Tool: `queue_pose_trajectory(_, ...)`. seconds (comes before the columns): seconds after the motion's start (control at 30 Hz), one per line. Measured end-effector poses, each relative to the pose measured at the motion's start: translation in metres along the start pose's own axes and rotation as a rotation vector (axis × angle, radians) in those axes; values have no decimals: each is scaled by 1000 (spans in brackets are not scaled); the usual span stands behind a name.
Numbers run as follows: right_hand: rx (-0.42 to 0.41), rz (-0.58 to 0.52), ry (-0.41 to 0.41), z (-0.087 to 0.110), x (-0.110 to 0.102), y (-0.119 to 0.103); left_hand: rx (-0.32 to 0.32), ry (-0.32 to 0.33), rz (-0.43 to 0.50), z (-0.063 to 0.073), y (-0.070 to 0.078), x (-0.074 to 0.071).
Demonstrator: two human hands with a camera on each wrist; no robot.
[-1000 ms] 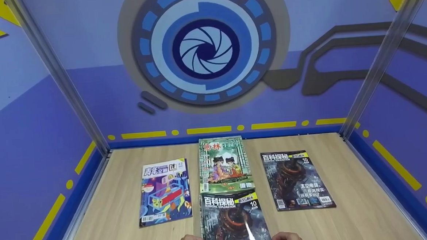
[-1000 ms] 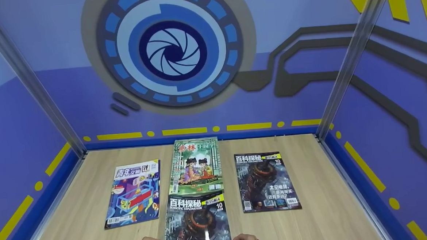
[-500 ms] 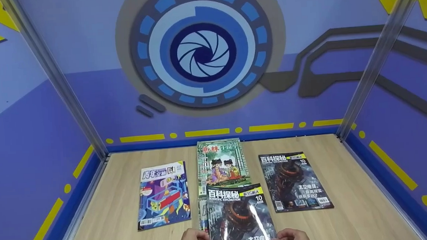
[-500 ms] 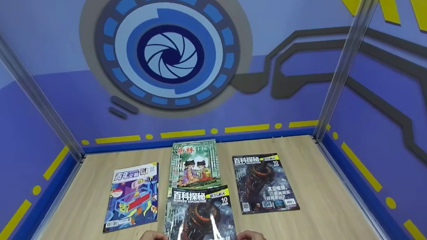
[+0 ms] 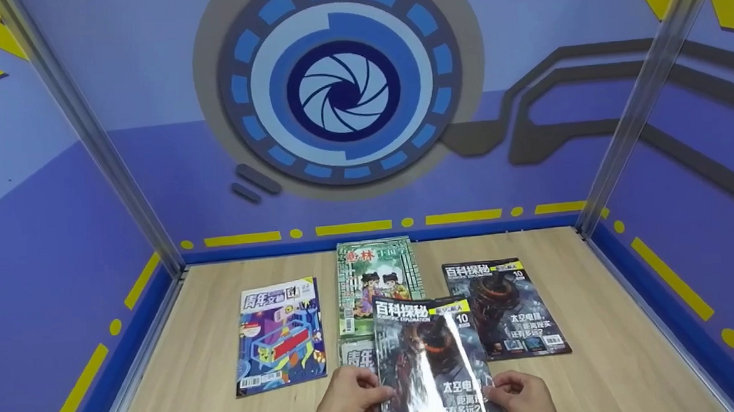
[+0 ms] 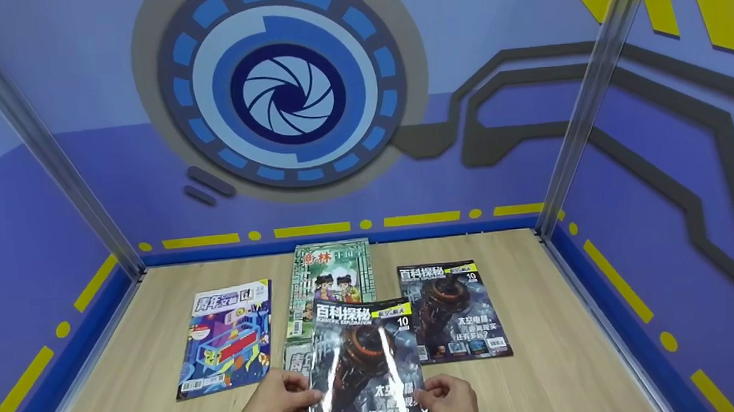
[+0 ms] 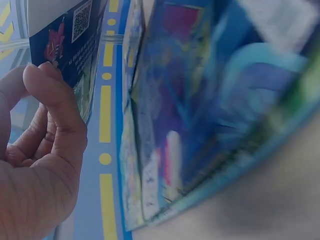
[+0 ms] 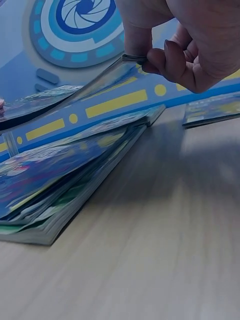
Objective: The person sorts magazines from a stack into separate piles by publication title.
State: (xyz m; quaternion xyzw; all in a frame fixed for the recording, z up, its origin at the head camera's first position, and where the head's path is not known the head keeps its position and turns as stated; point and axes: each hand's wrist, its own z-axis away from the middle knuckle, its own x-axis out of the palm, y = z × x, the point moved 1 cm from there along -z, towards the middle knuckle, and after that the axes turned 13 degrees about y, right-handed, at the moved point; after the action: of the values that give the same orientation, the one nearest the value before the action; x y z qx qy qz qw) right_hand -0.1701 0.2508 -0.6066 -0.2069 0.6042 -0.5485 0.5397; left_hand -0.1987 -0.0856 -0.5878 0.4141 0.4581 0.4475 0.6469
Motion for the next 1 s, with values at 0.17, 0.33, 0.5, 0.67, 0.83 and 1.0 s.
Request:
queue_pose_trajectory(0.17, -46, -9, 60, -5, -10, -1, 29, -10, 8, -8, 14, 11)
queue_pose_trajectory(0.33, -71, -27, 100, -12, -19, -1, 98, -7, 24, -15, 24, 24)
queue_pose_trajectory(0.5, -57, -53, 130, -24, -25, 0, 163, 8, 39, -27, 34, 37)
queue_pose_trajectory(0.67, -85, -53, 156, -43, -33, 0, 172, 21, 24, -45, 42, 52)
queue_pose_trajectory(0.83, -125, -17, 186, -60, -48, 3, 132, 12, 22, -62, 49, 73)
queue_pose_trajectory(1.0, -164, 16, 183, -77, -61, 6, 123, 38, 4, -77, 53, 92)
